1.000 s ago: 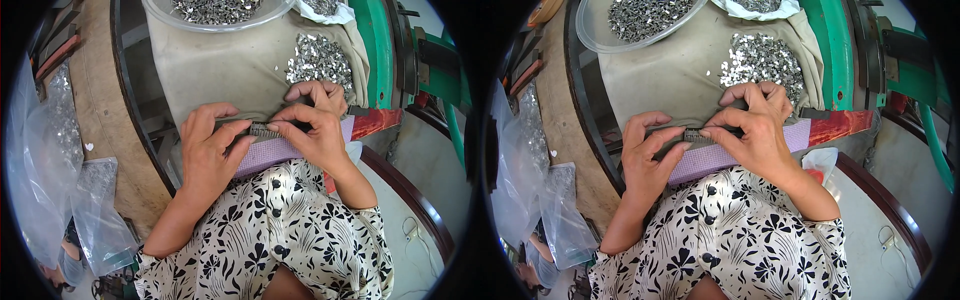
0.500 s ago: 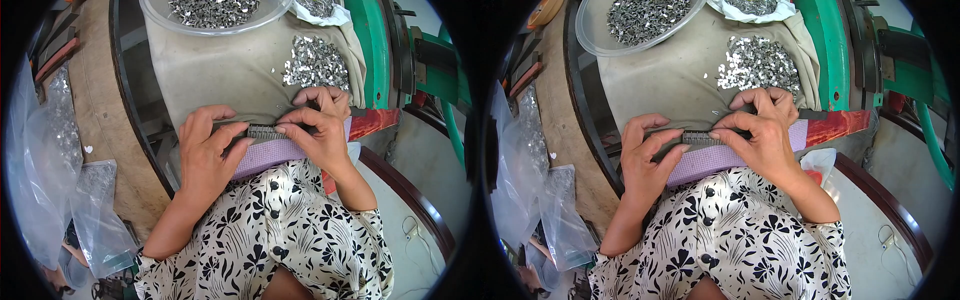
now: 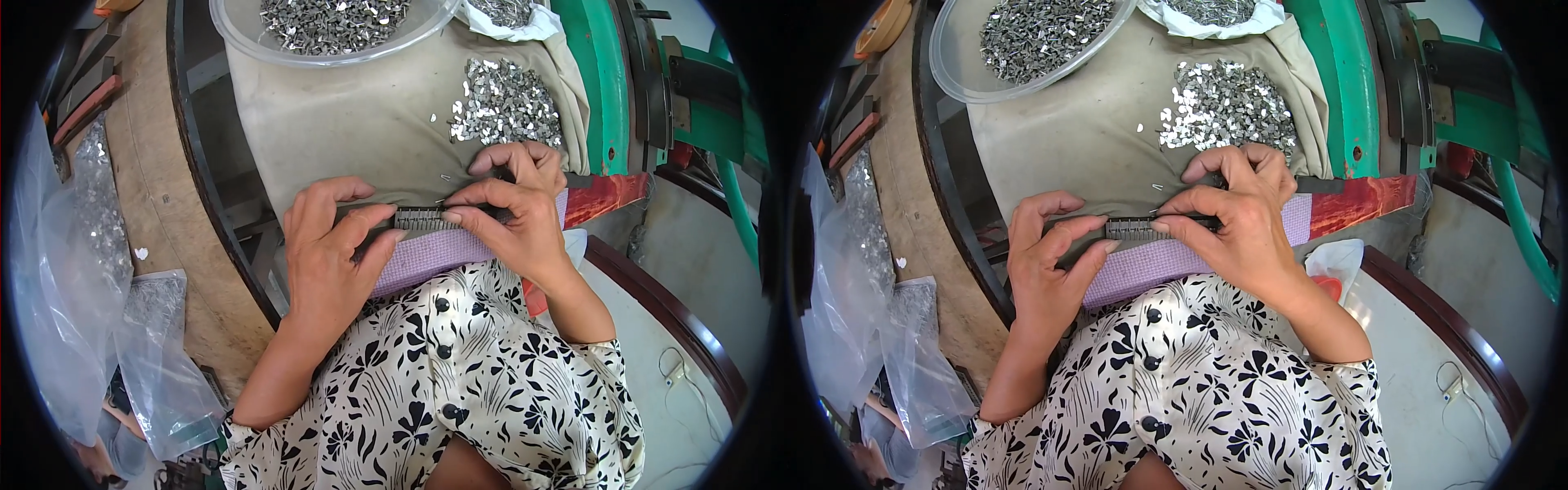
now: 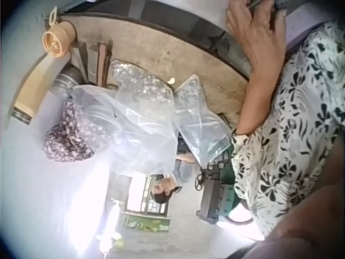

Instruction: Assembling metal zipper teeth onto a zipper tape using an alignment tool and a manual press.

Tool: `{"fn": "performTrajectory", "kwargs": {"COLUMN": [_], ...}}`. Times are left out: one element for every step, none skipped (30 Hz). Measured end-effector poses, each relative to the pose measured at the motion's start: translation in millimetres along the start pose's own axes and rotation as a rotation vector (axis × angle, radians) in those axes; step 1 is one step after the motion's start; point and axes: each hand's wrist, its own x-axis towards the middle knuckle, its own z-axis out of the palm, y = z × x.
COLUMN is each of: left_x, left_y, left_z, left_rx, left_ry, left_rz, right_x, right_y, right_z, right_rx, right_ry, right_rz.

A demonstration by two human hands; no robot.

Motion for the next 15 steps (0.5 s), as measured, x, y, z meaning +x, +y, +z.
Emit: {"fn": "performTrajectory", "kwargs": {"left_x": [-0.1, -0.3, -0.7, -0.7, -0.8, -1.0, -1.1, -1.0, -0.5, -0.2, 0.0, -0.2, -0.1, 0.0, 0.1], "left_y": [-0.4, -0.6, -0.7, -0.9, -1.1, -1.4, -1.8, -2.2, -2.5, -2.0, -1.5, -0.9, -0.9, -1.1, -1.3], "left_z": [0.3, 0.6, 1.0, 1.1, 1.0, 0.9, 1.5, 2.1, 2.3, 1.5, 1.0, 0.5, 0.7, 0.9, 1.1], "left_rx": [-0.008, -0.015, -0.016, -0.019, -0.021, -0.021, -0.023, -0.024, -0.024, -0.025, -0.025, -0.029, -0.028, -0.027, -0.027], "left_ry": [0.010, 0.020, 0.019, 0.021, 0.024, 0.024, 0.023, 0.021, 0.020, 0.022, 0.024, 0.021, 0.020, 0.020, 0.020], "left_rz": [-0.004, -0.007, -0.007, -0.002, 0.002, 0.002, 0.005, 0.009, 0.009, 0.008, 0.008, 0.011, 0.004, -0.003, -0.002], "right_x": [1.0, 0.9, 0.7, 1.1, 0.4, -1.1, -2.1, -1.6, -0.5, -0.4, -0.2, 0.1, 1.3, 0.6, -1.3], "right_y": [-0.5, -0.4, -0.1, 0.3, 1.9, 4.6, 6.6, 7.0, 7.0, 5.6, 4.2, 2.8, 3.2, 4.4, 6.0], "right_z": [-0.8, -1.4, -2.0, -2.5, -4.0, -6.2, -7.3, -7.4, -7.6, -8.8, -9.6, -10.2, -9.9, -10.9, -13.0], "right_rx": [0.034, 0.033, 0.028, 0.024, 0.024, 0.029, 0.034, 0.034, 0.034, 0.030, 0.028, 0.012, -0.001, -0.002, -0.010], "right_ry": [-0.021, -0.020, -0.027, -0.034, -0.034, -0.043, -0.053, -0.052, -0.053, -0.052, -0.050, -0.051, -0.053, -0.053, -0.058], "right_rz": [0.014, 0.015, 0.018, 0.017, 0.016, 0.022, 0.029, 0.029, 0.024, 0.021, 0.025, 0.015, 0.002, 0.002, 0.005]}}
